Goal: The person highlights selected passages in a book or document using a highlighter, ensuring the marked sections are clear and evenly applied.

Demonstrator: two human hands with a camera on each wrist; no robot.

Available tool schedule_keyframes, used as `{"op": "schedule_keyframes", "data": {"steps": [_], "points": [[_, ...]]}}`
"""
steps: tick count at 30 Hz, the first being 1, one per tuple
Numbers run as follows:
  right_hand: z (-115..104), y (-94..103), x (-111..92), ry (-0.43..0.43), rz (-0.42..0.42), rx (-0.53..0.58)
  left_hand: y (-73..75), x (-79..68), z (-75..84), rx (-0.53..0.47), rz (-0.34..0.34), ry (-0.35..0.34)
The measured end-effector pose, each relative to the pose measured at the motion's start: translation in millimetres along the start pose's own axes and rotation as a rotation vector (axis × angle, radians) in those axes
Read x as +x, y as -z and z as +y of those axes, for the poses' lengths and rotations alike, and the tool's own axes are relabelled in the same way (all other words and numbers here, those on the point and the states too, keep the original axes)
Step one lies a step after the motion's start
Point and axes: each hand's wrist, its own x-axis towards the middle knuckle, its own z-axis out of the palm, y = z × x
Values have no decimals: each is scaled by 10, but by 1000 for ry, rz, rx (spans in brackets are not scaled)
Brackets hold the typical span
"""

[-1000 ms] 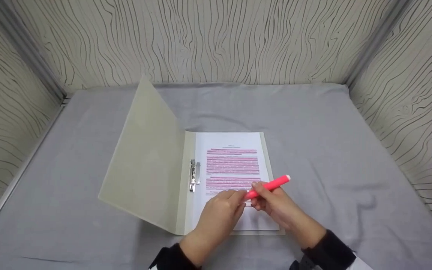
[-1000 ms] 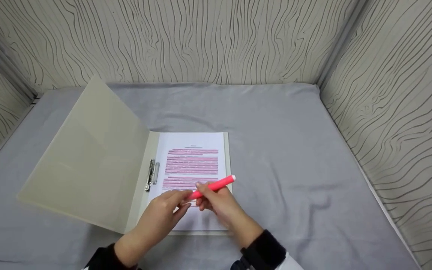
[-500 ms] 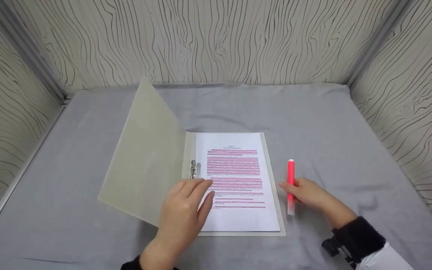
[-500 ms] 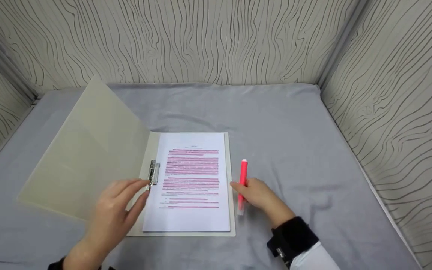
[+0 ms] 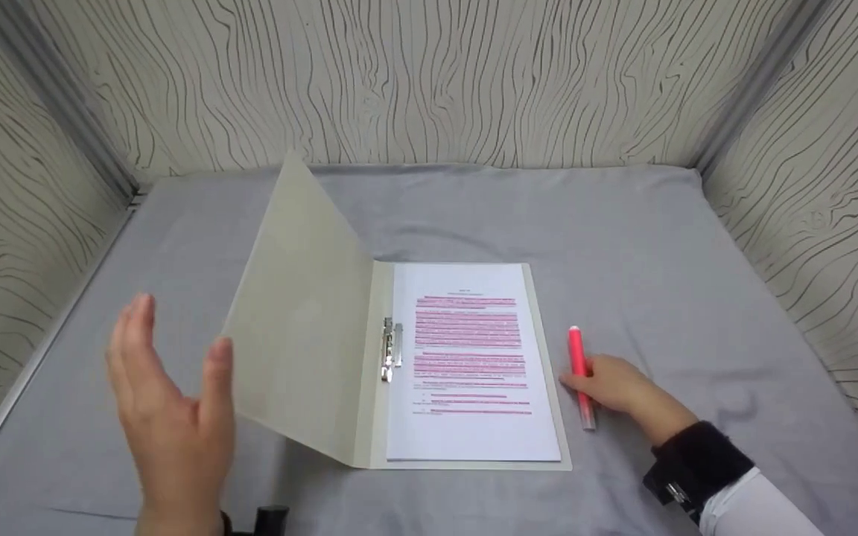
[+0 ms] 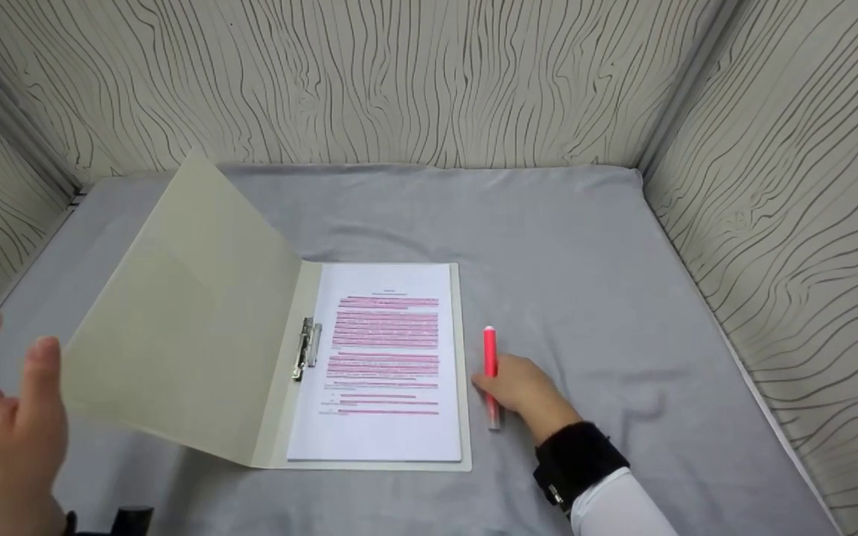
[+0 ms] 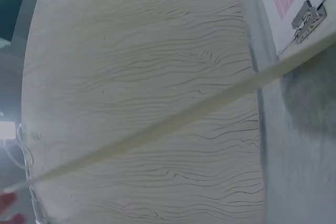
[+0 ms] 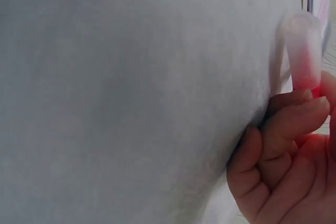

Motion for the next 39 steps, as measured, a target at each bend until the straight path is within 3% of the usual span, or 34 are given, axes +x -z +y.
{"op": "schedule_keyframes", "data": {"steps": [2,4,7,10,13,17,19,25,32,39], "points": [[-6,-15,-7,-7,7,-8,93,22,-83,-65,-186,203],[-13,-29,-16,-17,12,-14,126,12,-144,-200,-327,335],[-15,-45,-28,-26,22,-30,76,-50,-241,-484,-477,341],[-14,-58,-32,-30,23,-38,-47,-150,-296,-625,-611,274],[-14,-66,-35,-29,23,-41,-209,-260,-310,-521,-729,219],[-12,-72,-41,7,40,-62,-413,-419,-297,-323,-920,223],[-11,-74,-42,32,52,-73,-501,-501,-295,-232,-1006,191],[-9,-72,-50,58,58,-74,-739,-729,-307,30,-1179,-67],[4,-76,-61,101,95,-98,-996,-974,-263,313,-1274,-319],[4,-89,-64,85,100,-102,-1141,-1093,-174,504,-1300,-417]]}}
